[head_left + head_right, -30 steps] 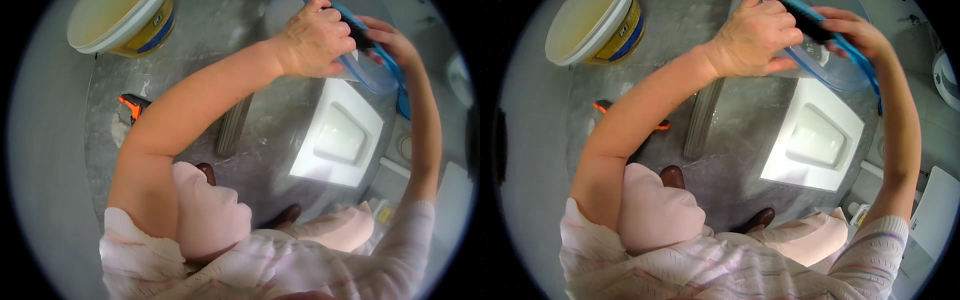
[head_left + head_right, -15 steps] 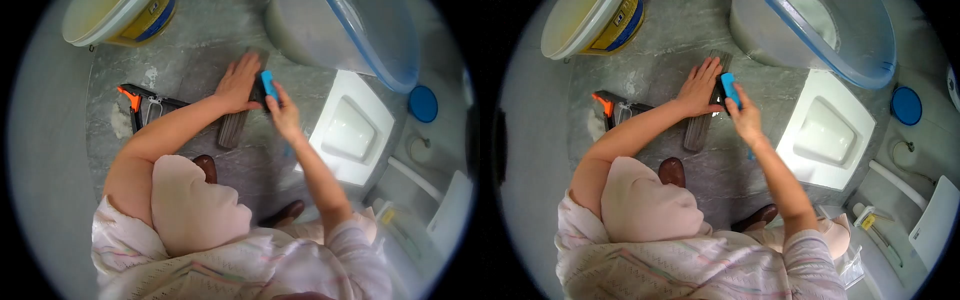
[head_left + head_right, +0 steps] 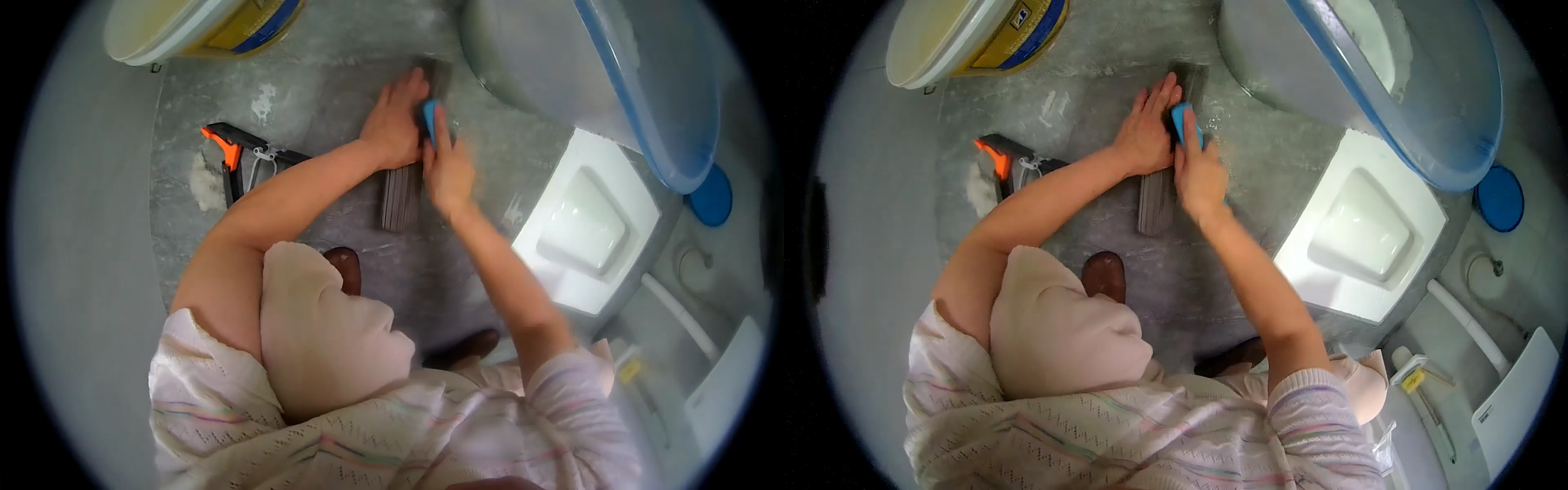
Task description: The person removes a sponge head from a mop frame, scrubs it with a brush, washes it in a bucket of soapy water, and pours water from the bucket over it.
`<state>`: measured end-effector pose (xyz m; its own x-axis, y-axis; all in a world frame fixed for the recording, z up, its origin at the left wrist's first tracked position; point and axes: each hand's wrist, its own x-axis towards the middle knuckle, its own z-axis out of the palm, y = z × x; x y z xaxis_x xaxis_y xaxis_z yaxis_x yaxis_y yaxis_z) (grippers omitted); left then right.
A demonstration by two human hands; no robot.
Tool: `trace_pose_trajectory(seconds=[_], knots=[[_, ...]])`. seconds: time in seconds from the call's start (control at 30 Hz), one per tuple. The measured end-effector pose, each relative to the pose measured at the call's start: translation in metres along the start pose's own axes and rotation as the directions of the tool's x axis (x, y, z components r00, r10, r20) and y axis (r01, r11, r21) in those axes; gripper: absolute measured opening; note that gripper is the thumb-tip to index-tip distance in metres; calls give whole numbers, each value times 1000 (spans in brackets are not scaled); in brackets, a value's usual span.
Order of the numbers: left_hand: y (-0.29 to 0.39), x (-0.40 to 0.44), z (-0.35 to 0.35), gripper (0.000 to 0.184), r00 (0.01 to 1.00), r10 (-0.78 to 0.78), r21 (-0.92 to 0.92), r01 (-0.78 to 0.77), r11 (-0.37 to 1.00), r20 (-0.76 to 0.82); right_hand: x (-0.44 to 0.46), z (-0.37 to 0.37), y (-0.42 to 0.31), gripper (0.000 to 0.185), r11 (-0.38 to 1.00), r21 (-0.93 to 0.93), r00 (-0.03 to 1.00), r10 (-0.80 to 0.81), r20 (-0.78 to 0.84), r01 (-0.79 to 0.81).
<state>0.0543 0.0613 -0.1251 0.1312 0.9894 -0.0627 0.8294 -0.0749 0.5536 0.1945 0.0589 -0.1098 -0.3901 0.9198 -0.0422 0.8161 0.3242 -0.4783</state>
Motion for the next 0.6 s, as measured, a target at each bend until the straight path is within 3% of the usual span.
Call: trace_pose_trajectory(seconds=[0.13,0.23,0.33,0.43,0.53,0.6], knots=[[16,1,-15,90,997,15,33,-18,999,82,54,-2,6,56,996,-17,995,89,52,-88],[16,4,-9,90,997,13,123,-22,992,70,89,-11,6,57,996,-83,994,40,104,-31],[9,7,-7,91,996,40,69,-46,997,84,10,2,29,56,995,-93,999,-39,20,41],[6,4,-1,90,998,47,2,-47,999,50,11,-12,13,55,988,-23,972,156,174,-155],[-7,14,-6,85,997,-18,-12,17,1000,-73,68,-18,-6,60,987,-122,969,126,214,-102],[-13,21,-12,76,994,50,30,-47,998,-100,68,-18,-2,58,982,-34,964,190,188,-187]])
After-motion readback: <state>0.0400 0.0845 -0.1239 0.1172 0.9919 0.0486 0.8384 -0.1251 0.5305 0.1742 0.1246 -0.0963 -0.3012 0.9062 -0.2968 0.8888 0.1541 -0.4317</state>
